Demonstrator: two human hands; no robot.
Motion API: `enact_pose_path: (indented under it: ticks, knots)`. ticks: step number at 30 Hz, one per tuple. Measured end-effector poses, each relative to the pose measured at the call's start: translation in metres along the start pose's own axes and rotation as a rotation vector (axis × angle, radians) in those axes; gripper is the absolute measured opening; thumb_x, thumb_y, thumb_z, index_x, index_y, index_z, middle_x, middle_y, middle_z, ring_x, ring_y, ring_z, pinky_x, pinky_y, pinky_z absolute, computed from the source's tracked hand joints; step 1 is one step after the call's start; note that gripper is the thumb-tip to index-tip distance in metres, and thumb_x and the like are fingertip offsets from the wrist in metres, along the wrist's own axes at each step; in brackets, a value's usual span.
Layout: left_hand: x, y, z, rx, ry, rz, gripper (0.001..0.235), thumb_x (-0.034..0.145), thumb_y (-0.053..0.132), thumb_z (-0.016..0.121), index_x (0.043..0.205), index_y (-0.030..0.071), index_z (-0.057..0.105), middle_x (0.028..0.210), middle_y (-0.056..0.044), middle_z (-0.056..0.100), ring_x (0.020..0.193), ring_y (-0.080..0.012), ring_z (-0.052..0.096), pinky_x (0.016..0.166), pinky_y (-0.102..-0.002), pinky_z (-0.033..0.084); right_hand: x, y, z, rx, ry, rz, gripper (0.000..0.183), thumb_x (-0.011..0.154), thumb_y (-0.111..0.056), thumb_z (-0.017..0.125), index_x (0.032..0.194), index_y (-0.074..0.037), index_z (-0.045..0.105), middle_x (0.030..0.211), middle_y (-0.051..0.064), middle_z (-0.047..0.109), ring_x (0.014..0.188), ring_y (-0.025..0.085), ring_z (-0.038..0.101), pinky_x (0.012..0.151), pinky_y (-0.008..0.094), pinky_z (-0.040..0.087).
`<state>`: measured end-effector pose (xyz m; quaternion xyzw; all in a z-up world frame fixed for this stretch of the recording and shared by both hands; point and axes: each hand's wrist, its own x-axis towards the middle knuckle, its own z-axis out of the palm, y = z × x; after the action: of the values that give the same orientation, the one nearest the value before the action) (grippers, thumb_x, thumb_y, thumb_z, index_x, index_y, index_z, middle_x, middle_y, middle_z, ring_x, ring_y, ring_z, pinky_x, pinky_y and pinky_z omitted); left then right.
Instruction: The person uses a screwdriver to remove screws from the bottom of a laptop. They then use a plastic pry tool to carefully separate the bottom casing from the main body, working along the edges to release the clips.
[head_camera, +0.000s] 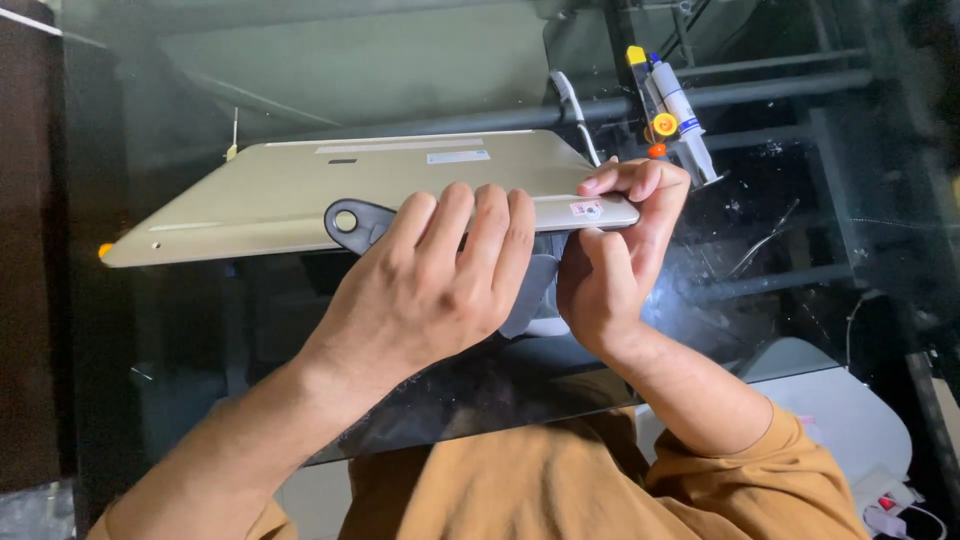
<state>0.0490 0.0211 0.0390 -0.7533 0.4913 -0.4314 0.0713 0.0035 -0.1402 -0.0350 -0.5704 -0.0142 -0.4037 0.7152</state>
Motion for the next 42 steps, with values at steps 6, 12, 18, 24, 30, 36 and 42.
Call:
enact_pose_path:
  ticks: [6,12,18,24,30,36,42]
  knots:
    - [-0.001,0.000,0.005,0.059,0.027,0.013,0.016,0.107,0.009,0.049,0.109,0.013,0.064,0.095,0.000,0.057,0.076,-0.0102,0.048,0.063,-0.021,0.032,0.001,-0.009,0.001,0.119,0.036,0.093,0.044,0.070,0.004,0.036,0.108,-0.016,0.038,0.101,0.004,0.044,0.099,0.015,0.042,0.094,0.028,0.034]
    - [0.000,0.000,0.006,0.055,0.023,0.003,0.014,0.106,0.008,0.050,0.108,0.013,0.064,0.097,0.000,0.059,0.079,-0.0106,0.050,0.063,-0.021,0.034,0.003,-0.010,-0.001,0.157,0.062,0.038,0.043,0.070,0.008,0.032,0.106,-0.015,0.037,0.097,0.004,0.042,0.098,0.018,0.038,0.110,0.031,0.032]
    - [0.000,0.001,0.011,0.057,0.032,-0.013,0.015,0.105,0.007,0.050,0.106,0.013,0.063,0.097,0.000,0.059,0.080,-0.0109,0.050,0.062,-0.021,0.035,-0.011,0.011,-0.019,0.075,-0.047,-0.088,0.025,0.104,-0.019,0.052,0.126,-0.013,0.042,0.132,0.006,0.047,0.130,0.018,0.045,0.123,0.035,0.033]
    - [0.004,0.002,0.012,0.075,0.025,-0.021,0.014,0.106,0.008,0.050,0.105,0.013,0.062,0.096,0.000,0.058,0.081,-0.0118,0.051,0.063,-0.021,0.035,-0.025,0.017,-0.014,-0.005,0.179,-0.021,0.020,0.109,-0.023,0.061,0.123,-0.015,0.050,0.134,0.006,0.052,0.141,0.026,0.051,0.112,0.031,0.047]
    - [0.008,0.004,0.014,0.086,0.029,-0.037,0.017,0.105,0.006,0.048,0.103,0.013,0.063,0.093,0.000,0.056,0.079,-0.0115,0.049,0.062,-0.021,0.035,-0.024,0.014,-0.007,0.094,0.326,0.021,0.013,0.105,-0.009,0.061,0.111,-0.013,0.051,0.120,0.006,0.057,0.139,0.029,0.054,0.115,0.036,0.049]
    - [0.010,0.005,0.017,0.130,0.045,-0.044,0.017,0.104,0.006,0.047,0.100,0.015,0.061,0.092,0.002,0.054,0.077,-0.0101,0.045,0.061,-0.020,0.034,-0.014,0.010,-0.005,0.129,0.392,0.012,0.013,0.101,-0.003,0.061,0.100,-0.012,0.051,0.101,0.005,0.056,0.108,0.016,0.065,0.099,0.028,0.054]
    - [0.013,0.004,0.017,0.144,0.060,-0.061,0.020,0.104,0.005,0.045,0.098,0.015,0.061,0.091,0.002,0.053,0.076,-0.0109,0.044,0.062,-0.021,0.032,-0.004,0.012,-0.005,0.005,0.274,-0.084,0.010,0.104,-0.012,0.058,0.104,-0.016,0.049,0.103,0.001,0.051,0.101,0.010,0.053,0.094,0.024,0.043]
